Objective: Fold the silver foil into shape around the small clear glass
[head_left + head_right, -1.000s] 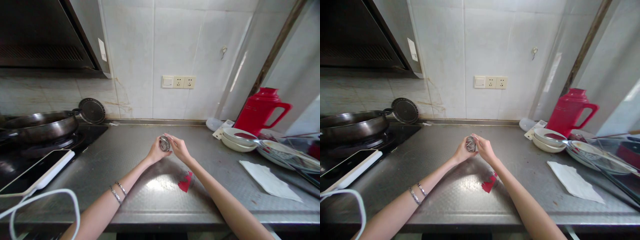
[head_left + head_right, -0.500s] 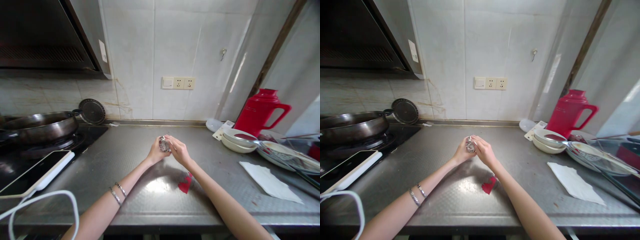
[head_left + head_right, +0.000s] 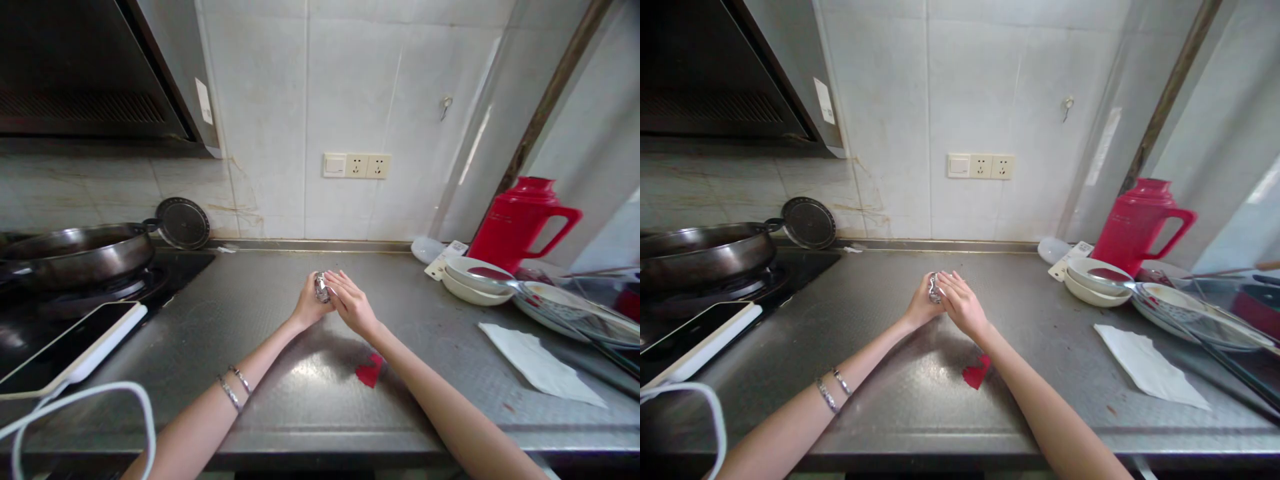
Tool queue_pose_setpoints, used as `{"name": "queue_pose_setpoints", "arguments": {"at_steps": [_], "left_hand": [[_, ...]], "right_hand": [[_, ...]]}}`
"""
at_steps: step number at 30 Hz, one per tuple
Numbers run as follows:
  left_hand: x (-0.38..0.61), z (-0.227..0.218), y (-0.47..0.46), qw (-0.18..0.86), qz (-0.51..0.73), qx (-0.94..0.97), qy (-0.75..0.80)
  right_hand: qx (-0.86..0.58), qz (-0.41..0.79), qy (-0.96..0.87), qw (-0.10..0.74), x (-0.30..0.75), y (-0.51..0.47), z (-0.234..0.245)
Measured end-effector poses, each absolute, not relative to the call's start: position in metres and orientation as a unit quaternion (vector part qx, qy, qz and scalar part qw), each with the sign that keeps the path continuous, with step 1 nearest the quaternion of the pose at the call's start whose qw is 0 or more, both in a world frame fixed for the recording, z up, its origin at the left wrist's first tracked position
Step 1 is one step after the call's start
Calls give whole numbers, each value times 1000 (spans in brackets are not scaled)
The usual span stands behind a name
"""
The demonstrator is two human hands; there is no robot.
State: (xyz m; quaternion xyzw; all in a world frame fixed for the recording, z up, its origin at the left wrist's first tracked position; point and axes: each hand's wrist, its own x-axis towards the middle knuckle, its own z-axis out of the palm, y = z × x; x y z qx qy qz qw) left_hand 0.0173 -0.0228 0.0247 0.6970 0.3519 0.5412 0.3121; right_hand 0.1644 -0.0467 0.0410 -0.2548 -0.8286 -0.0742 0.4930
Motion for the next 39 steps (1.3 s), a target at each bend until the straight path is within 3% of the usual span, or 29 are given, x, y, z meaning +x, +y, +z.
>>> {"name": "queue_pose_setpoints", "arguments": {"at_steps": [9, 26, 39], "left_hand": [[22, 19, -25, 309, 536, 694, 368], [27, 21, -25, 363, 574, 667, 307], [28, 18, -25, 347, 569, 674, 318]], "right_hand": [[-354, 21, -716, 602, 152, -40, 35], [-226, -177, -843, 454, 158, -53, 46], [-307, -39, -764, 566, 157, -43, 40]]}}
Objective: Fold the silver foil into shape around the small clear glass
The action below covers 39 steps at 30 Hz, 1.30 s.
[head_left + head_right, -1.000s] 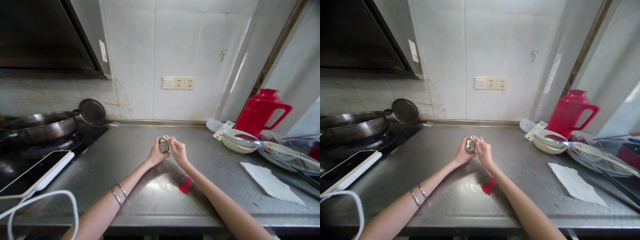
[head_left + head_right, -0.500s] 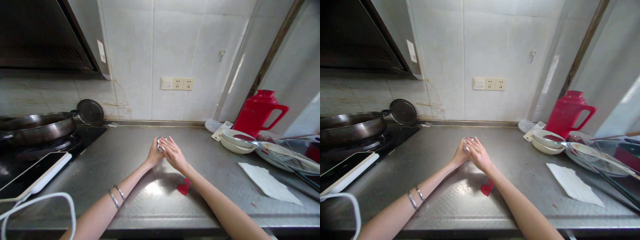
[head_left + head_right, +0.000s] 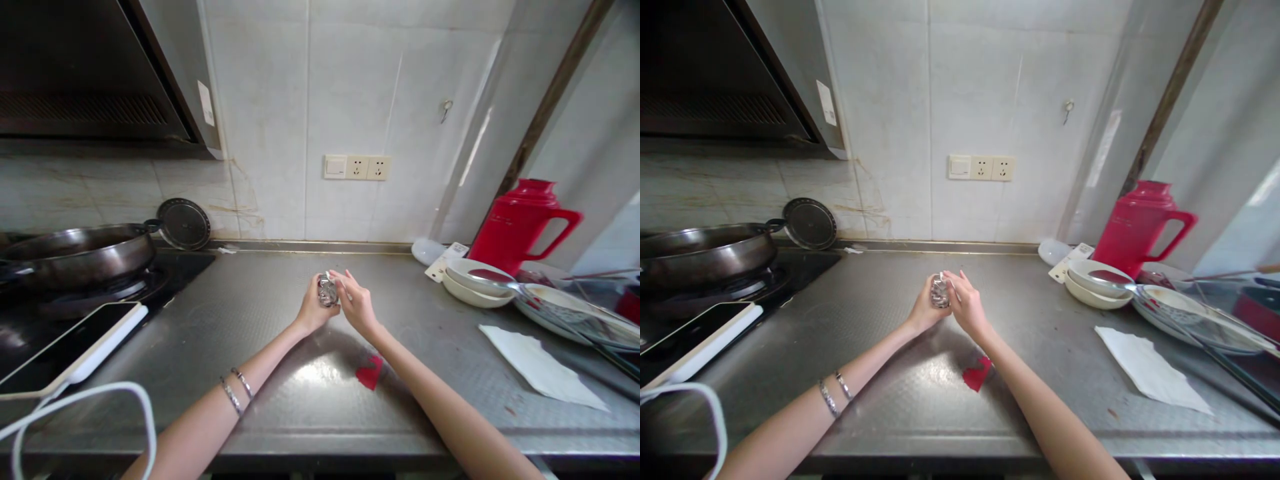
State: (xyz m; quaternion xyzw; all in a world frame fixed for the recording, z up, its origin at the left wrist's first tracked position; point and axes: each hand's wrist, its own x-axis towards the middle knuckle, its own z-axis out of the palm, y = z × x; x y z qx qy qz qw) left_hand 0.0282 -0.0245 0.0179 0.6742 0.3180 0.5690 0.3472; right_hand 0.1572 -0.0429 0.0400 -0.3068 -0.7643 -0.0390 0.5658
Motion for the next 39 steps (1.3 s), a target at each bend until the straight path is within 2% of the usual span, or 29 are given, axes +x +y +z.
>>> {"name": "queue_pose_setpoints", "arguments": {"at_steps": [13, 16, 22, 28, 31, 39], "left_hand": [[26, 19, -23, 290, 573, 698, 317], [27, 20, -25, 285, 570, 706, 309], [28, 20, -30, 279, 557, 725, 293], [29, 14, -28, 288, 549, 706, 343], [30, 16, -29, 301, 553, 696, 344], [28, 21, -28, 278, 562, 713, 315]], "right_hand": [[-222, -189, -851, 438, 157, -58, 51], [-234, -169, -847, 447, 156, -57, 50], [-276, -76, -801, 526, 157, -49, 42], [-341, -13, -740, 579, 160, -39, 38], [-319, -37, -758, 568, 162, -40, 40], [-218, -163, -839, 472, 165, -50, 46]]}}
